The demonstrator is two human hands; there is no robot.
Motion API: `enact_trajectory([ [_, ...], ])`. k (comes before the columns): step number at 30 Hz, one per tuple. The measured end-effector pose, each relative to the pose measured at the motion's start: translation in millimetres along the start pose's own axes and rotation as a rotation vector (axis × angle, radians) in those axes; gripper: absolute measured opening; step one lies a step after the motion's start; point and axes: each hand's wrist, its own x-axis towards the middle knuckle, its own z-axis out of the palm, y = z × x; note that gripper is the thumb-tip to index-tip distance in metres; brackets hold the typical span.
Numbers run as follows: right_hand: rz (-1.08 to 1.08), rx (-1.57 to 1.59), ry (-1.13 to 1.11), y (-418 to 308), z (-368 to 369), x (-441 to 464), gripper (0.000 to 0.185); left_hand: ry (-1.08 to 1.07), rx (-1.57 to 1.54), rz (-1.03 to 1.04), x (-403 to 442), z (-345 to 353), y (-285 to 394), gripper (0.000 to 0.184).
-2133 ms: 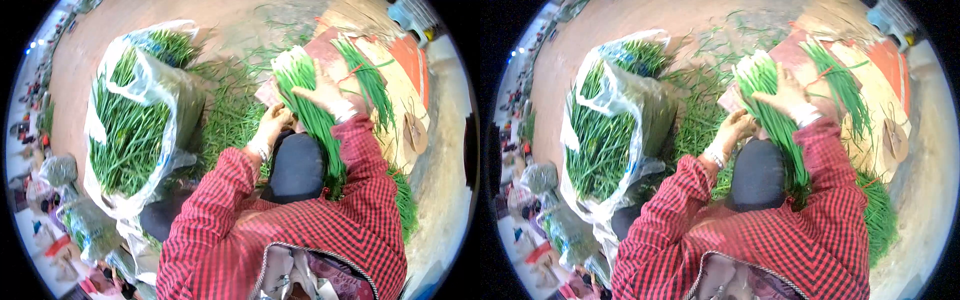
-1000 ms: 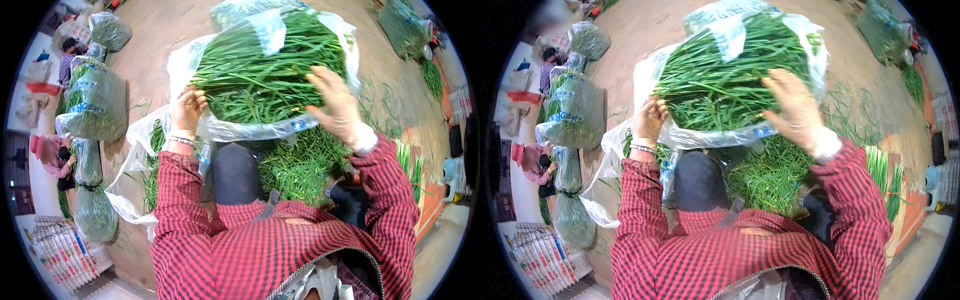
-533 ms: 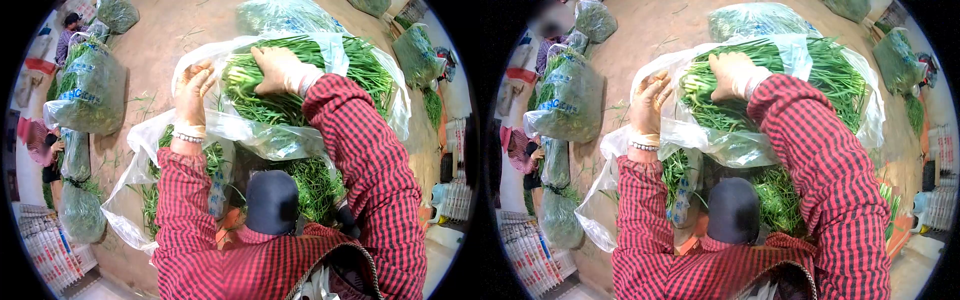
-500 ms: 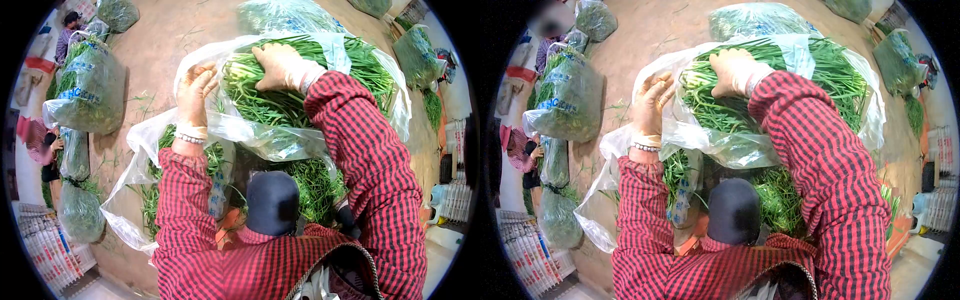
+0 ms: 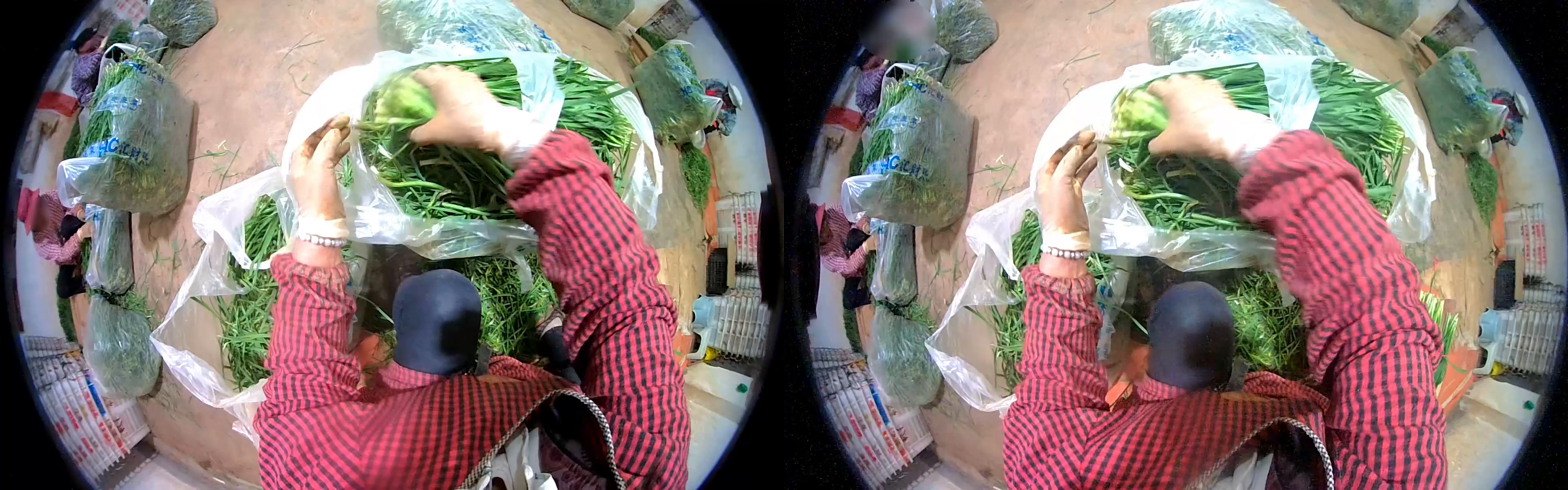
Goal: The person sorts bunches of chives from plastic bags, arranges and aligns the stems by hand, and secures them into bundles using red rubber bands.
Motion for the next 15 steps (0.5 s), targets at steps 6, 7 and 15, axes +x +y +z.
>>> enact_trajectory([
  [6, 0.026, 0.931, 0.099, 28, -59, -54, 0.067, -0.031, -0.436, 0.066, -41, 54, -9, 0.049],
  [7, -0.001, 0.852, 0.105, 26, -57, -62, 0.07, -0.047, -0.55, 0.06, -38, 68, -17, 0.05],
  [15, -0.236, 0.822, 0.304, 45, -41, -112, 0.077, -0.461, -0.403, 0.265, -79, 168, 29, 0.053],
])
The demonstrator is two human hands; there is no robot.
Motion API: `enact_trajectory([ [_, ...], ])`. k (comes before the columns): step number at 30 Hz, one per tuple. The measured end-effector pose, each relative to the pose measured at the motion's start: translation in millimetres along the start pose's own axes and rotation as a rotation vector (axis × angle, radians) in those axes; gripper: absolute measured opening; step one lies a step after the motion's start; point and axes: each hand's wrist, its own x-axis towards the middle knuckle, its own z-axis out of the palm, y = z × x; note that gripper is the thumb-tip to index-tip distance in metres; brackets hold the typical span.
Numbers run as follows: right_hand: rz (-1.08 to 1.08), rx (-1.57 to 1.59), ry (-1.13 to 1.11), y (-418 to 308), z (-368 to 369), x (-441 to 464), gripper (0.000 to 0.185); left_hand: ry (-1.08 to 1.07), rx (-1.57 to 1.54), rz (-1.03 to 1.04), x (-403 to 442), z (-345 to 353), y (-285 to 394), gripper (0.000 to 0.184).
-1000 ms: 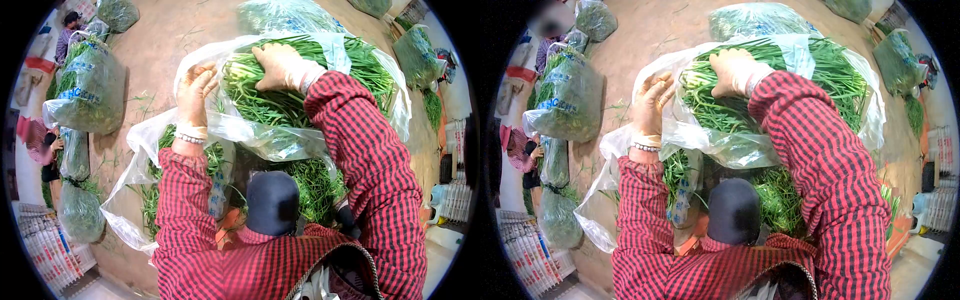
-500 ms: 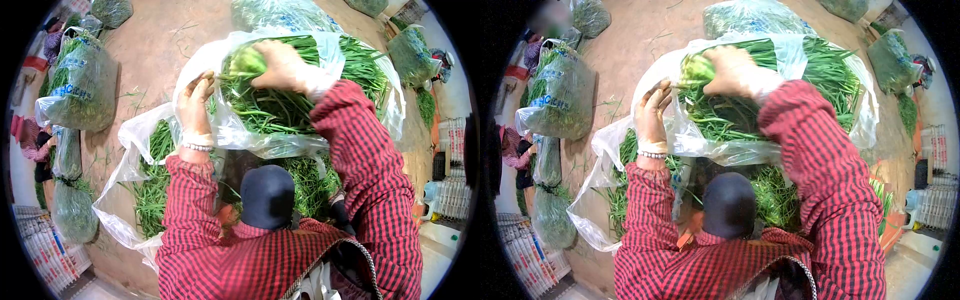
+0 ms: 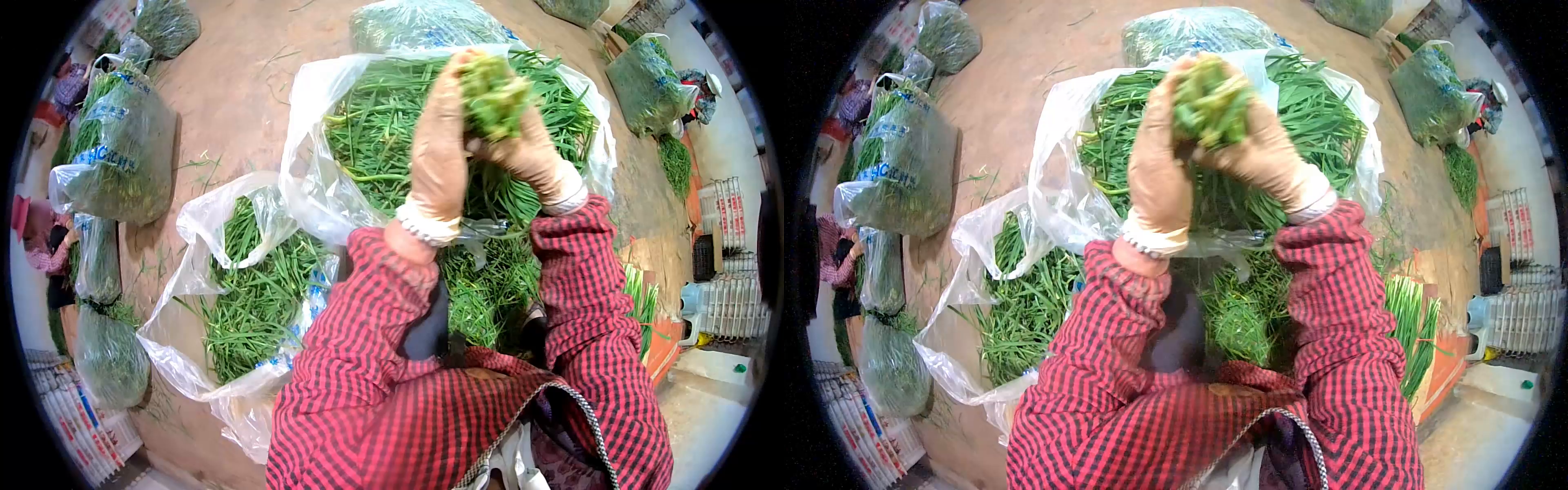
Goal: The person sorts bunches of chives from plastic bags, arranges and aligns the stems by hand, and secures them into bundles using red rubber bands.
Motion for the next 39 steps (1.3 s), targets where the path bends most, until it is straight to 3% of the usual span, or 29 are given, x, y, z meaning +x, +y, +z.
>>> enact_trajectory([
  [1, 0.001, 0.001, -0.004, -4, -15, -12, 0.077, 0.003, 0.045, 0.035, -2, 15, 2, 0.053],
  [3, 0.298, -0.049, 0.327, -42, -42, -19, 0.047, -0.073, -0.093, 0.095, 2, 32, -11, 0.056],
  [4, 0.364, -0.013, 0.455, -60, -59, -23, 0.042, -0.094, 0.001, 0.125, 4, 35, -16, 0.057],
  [5, 0.43, 0.024, 0.582, -80, -79, -27, 0.037, -0.094, -0.015, -0.005, 2, 27, -29, 0.058],
  [7, 0.293, -0.083, 0.775, -117, -132, -40, 0.045, 0.117, 0.038, -0.165, -12, 25, -34, 0.057],
  [8, 0.235, -0.034, 0.812, -139, -165, -53, 0.047, 0.102, -0.049, -0.106, -18, 28, -33, 0.058],
  [10, 0.111, 0.024, 0.873, -186, -224, -82, 0.051, -0.03, 0.088, 0.062, -29, 46, -14, 0.072],
  [13, 0.032, -0.103, 0.871, -239, -241, -119, 0.063, -0.281, 0.346, 0.497, -41, 99, 36, 0.103],
  [15, 0.056, -0.236, 0.812, -259, -227, -132, 0.071, -0.389, 0.271, 0.732, -53, 147, 54, 0.118],
  [17, 0.114, -0.4, 0.693, -266, -200, -136, 0.08, -0.335, 0.007, 0.535, -72, 187, 46, 0.095],
  [18, 0.15, -0.511, 0.598, -265, -185, -134, 0.085, -0.454, -0.491, 0.024, -81, 199, 44, 0.084],
  [19, 0.179, -0.636, 0.478, -262, -169, -131, 0.089, -0.442, -0.934, -0.426, -88, 205, 40, 0.074],
  [20, 0.204, -0.773, 0.339, -257, -152, -131, 0.094, -0.387, -1.031, -0.552, -99, 209, 29, 0.067],
  [23, 0.344, -0.848, -0.047, -233, -106, -163, 0.108, -0.23, -0.234, -0.068, -139, 183, -22, 0.033],
  [24, 0.561, -0.406, 0.089, -227, -84, -192, 0.118, 0.046, -0.812, -0.55, -147, 189, -36, 0.023],
  [25, 0.683, -0.291, 0.085, -224, -77, -220, 0.119, 0.001, -1.158, -0.874, -155, 180, -25, 0.023],
  [27, 0.895, -0.448, -0.016, -219, -77, -279, 0.112, 0.154, -1.206, -1.133, -198, 168, -62, 0.035],
  [29, 1.259, -0.265, -0.209, -204, -86, -305, 0.102, 0.387, -0.953, -1.315, -244, 167, -87, 0.037],
  [30, 1.449, 0.009, -0.201, -197, -89, -304, 0.095, 0.464, -0.846, -1.391, -273, 166, -120, 0.041],
  [31, 1.553, 0.101, -0.304, -178, -97, -312, 0.096, 0.432, -0.856, -1.508, -291, 159, -129, 0.047],
  [33, 1.693, 0.063, -0.697, -140, -102, -298, 0.104, 0.43, -0.848, -1.622, -316, 147, -152, 0.054],
  [34, 1.672, 0.036, -0.887, -114, -101, -299, 0.113, 0.313, -0.878, -1.673, -325, 136, -163, 0.061],
  [35, 1.668, 0.039, -0.972, -86, -97, -303, 0.078, 0.279, -0.78, -1.697, -340, 125, -182, 0.065],
  [37, 1.736, -0.359, -1.195, -25, -77, -306, 0.07, 0.321, -0.398, -1.724, -318, 112, -165, 0.067],
  [38, 1.74, -0.423, -1.27, 5, -68, -304, 0.071, 0.282, -0.75, -1.706, -318, 103, -177, 0.069],
  [39, 1.764, -0.422, -1.268, 28, -62, -301, 0.072, 0.312, -0.679, -1.679, -314, 97, -186, 0.069],
])
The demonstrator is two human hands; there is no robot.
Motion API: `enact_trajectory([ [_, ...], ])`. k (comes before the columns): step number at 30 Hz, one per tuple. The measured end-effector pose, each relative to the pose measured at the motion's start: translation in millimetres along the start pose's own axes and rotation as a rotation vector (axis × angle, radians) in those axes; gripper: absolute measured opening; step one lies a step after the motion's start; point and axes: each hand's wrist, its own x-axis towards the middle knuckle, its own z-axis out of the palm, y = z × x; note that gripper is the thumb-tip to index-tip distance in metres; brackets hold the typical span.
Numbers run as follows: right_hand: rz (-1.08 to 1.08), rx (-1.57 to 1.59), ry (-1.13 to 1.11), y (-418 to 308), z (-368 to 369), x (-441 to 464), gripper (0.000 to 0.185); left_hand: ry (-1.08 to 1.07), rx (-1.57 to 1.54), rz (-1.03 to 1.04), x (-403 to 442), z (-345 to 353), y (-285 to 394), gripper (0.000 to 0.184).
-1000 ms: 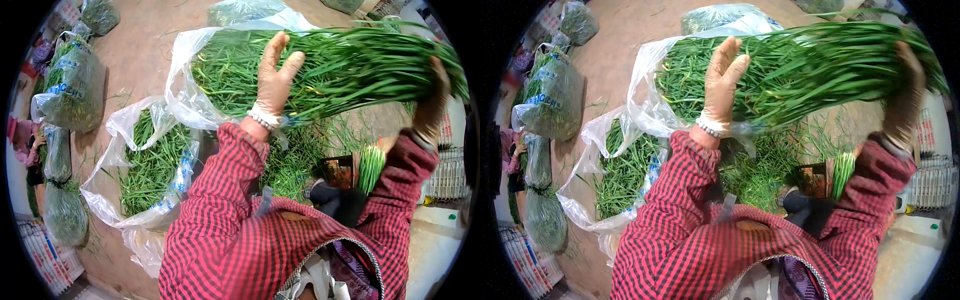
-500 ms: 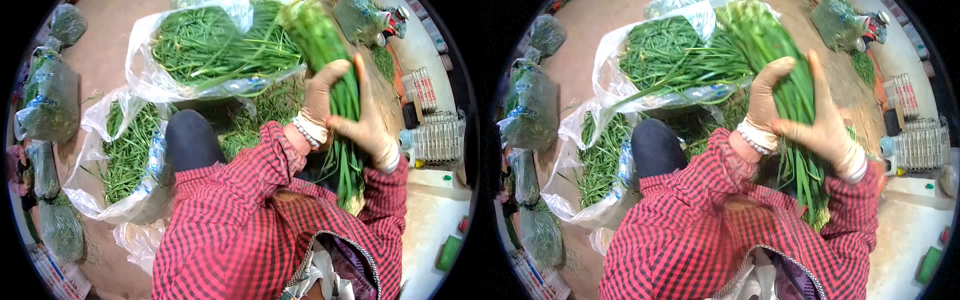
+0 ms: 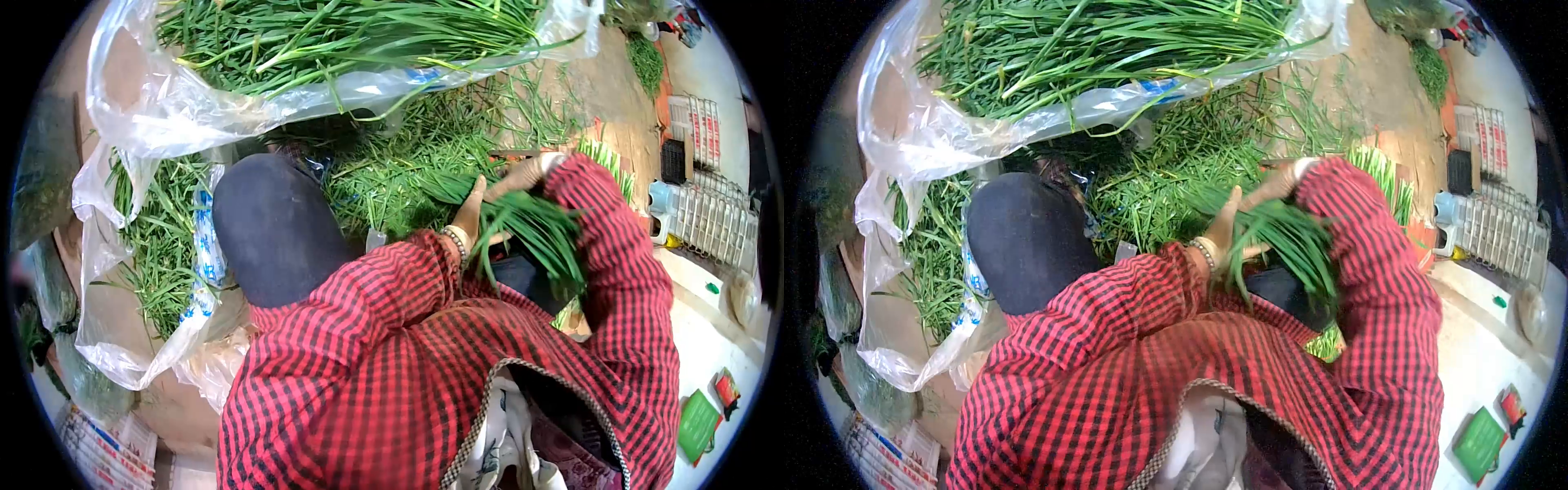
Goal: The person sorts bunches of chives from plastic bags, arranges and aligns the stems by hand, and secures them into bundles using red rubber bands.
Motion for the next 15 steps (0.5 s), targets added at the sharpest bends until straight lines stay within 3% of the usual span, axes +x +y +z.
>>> enact_trajectory([
  [2, 0.034, 0.086, -0.021, -12, -20, 24, 0.074, -0.12, -0.172, 0.058, 16, 2, 10, 0.063],
  [4, 0.013, 0.248, -0.062, -9, -39, 23, 0.077, -0.417, -0.419, -0.157, 38, -4, 12, 0.052],
  [6, -0.111, 0.347, -0.095, 2, -47, 14, 0.078, -0.279, -0.227, 0.003, 18, 28, 20, 0.046],
  [8, -0.345, 0.288, -0.104, 8, -38, 7, 0.079, -0.332, -0.084, -0.054, 31, 30, 12, 0.034],
  [10, -0.36, 0.166, -0.098, 15, -16, 6, 0.074, -0.106, 0.213, -0.096, 10, 49, 12, 0.029],
  [11, -0.341, 0.105, -0.106, 17, -7, 5, 0.069, -0.264, 0.284, -0.143, 9, 50, 11, 0.026],
  [12, -0.127, -0.079, -0.036, 12, -3, -6, 0.058, -0.189, 0.51, -0.115, 2, 52, -1, 0.03],
  [14, -0.124, 0.033, 0.162, 41, 8, 0, 0.05, -0.382, 0.632, -0.138, -10, 48, -7, 0.038],
  [15, -0.149, 0.397, 0.217, 54, 8, -9, 0.051, -0.49, 0.574, -0.221, -13, 43, 0, 0.052],
])
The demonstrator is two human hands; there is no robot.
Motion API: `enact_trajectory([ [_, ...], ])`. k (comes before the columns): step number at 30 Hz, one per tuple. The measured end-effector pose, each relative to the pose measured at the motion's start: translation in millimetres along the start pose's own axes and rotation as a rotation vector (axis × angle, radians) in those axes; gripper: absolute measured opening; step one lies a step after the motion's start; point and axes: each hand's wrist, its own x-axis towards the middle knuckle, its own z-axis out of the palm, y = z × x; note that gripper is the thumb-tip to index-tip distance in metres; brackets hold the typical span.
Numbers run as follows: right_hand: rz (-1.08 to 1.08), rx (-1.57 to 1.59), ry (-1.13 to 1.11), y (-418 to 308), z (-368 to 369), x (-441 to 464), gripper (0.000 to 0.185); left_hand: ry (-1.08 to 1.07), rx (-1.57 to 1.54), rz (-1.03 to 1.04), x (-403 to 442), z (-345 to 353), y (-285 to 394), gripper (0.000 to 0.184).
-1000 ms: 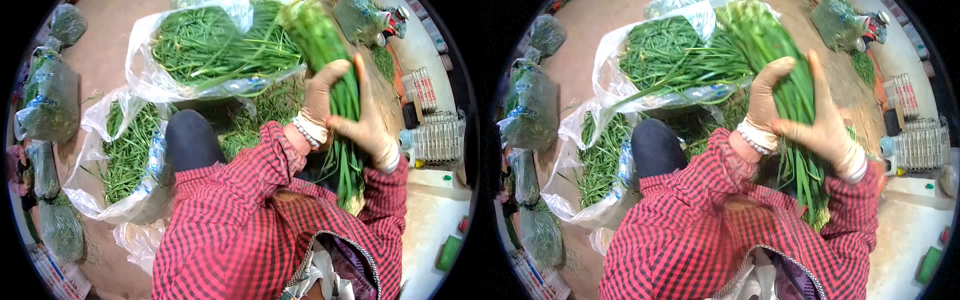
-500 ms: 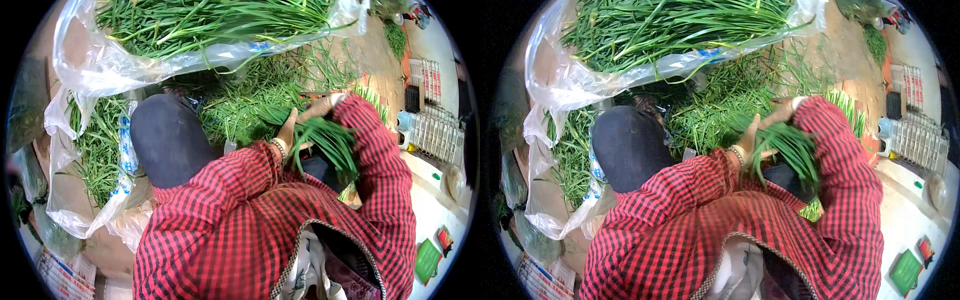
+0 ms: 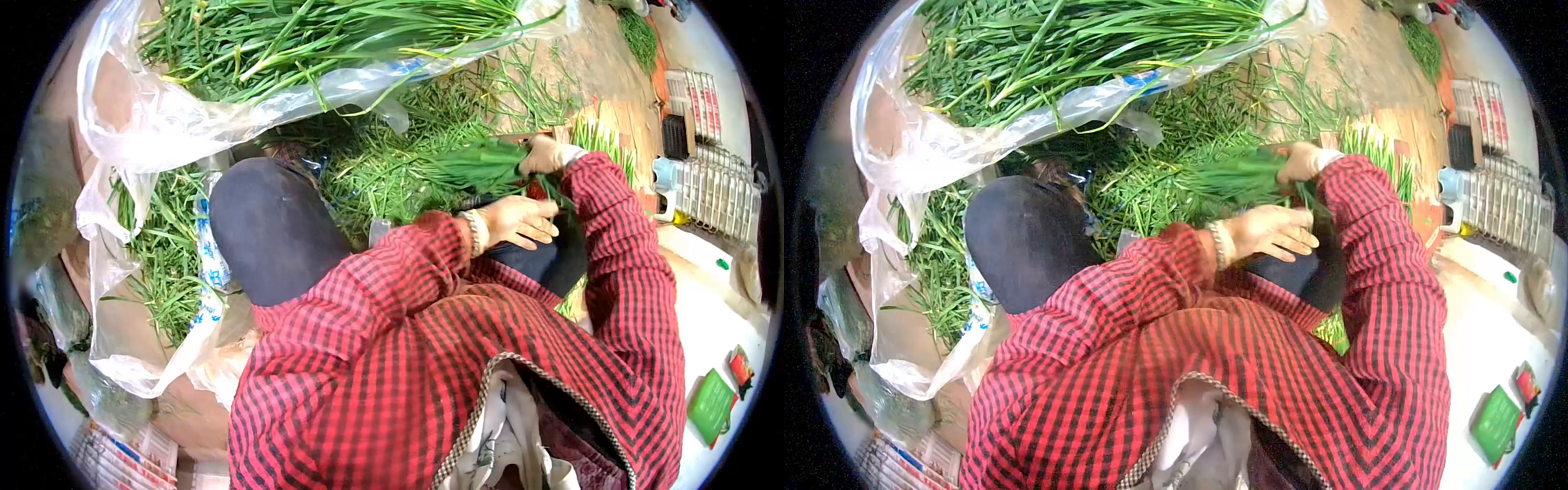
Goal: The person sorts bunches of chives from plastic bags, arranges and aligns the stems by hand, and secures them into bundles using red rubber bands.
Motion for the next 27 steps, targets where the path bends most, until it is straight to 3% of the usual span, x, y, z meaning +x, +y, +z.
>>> enact_trajectory([
  [1, -0.057, 0.234, 0.108, 19, 4, 4, 0.047, 0.012, -0.085, -0.008, -4, -8, -2, 0.069],
  [3, -0.109, 0.02, 0.148, 2, 19, -31, 0.046, -0.067, -0.449, 0.024, 19, -74, -37, 0.082],
  [4, -0.166, -0.213, 0.42, -18, 44, -73, 0.046, 0.139, -0.463, 0.008, 5, -57, -20, 0.082],
  [5, -0.187, -0.128, 0.474, -11, 61, -81, 0.045, 0.352, -0.487, 0.015, -13, -38, -3, 0.082],
  [6, -0.189, -0.047, 0.477, -18, 76, -94, 0.05, 0.156, -0.49, 0.149, -15, -32, -1, 0.077],
  [7, -0.221, -0.045, 0.596, -16, 101, -93, 0.05, 0.234, -0.555, 0.35, -2, -27, -3, 0.067],
  [9, -0.186, 0.075, 0.742, -30, 137, -98, 0.06, 0.334, -0.541, 0.201, 10, -41, -14, 0.051],
  [11, -0.305, 0.187, 0.808, -21, 169, -95, 0.061, 0.578, -0.345, 0.281, -2, -26, -19, 0.027],
  [13, -0.621, 0.288, 0.864, 0, 181, -102, 0.055, 0.667, -0.194, 0.189, -22, -25, -19, 0.019],
  [14, -0.661, 0.597, 0.669, 9, 179, -108, 0.047, 0.648, -0.1, 0.173, -30, -24, -16, 0.015],
  [15, -0.496, 0.925, 0.392, 15, 166, -123, 0.042, 0.664, -0.148, 0.182, -46, 4, -9, 0.016],
  [17, -0.493, 1.311, 0.228, 34, 171, -122, 0.049, 0.574, -0.028, 0.126, -65, 21, -2, 0.017],
  [18, -0.587, 1.465, 0.147, 30, 176, -122, 0.048, 0.481, -0.017, 0.111, -76, 35, 2, 0.016],
  [19, -0.76, 1.551, -0.123, 22, 173, -121, 0.051, 0.5, -0.038, 0.036, -88, 53, 5, 0.016],
  [20, -0.782, 1.565, -0.113, 14, 169, -119, 0.051, 0.495, 0.064, 0.019, -97, 57, 3, 0.015],
  [22, -1.046, 1.706, -0.138, -1, 163, -116, 0.048, 0.481, 0.358, 0.088, -114, 79, 0, 0.019],
  [24, -0.974, 1.897, 0.135, -7, 149, -121, 0.044, 0.498, 0.484, 0.09, -134, 82, -3, 0.027],
  [25, -0.943, 2.122, -0.039, -5, 134, -107, 0.04, 0.525, 0.564, 0.112, -146, 84, -1, 0.031],
  [27, -1.093, 2.183, 0.257, -7, 118, -100, 0.052, 0.506, 0.684, 0.075, -171, 104, 15, 0.036],
])
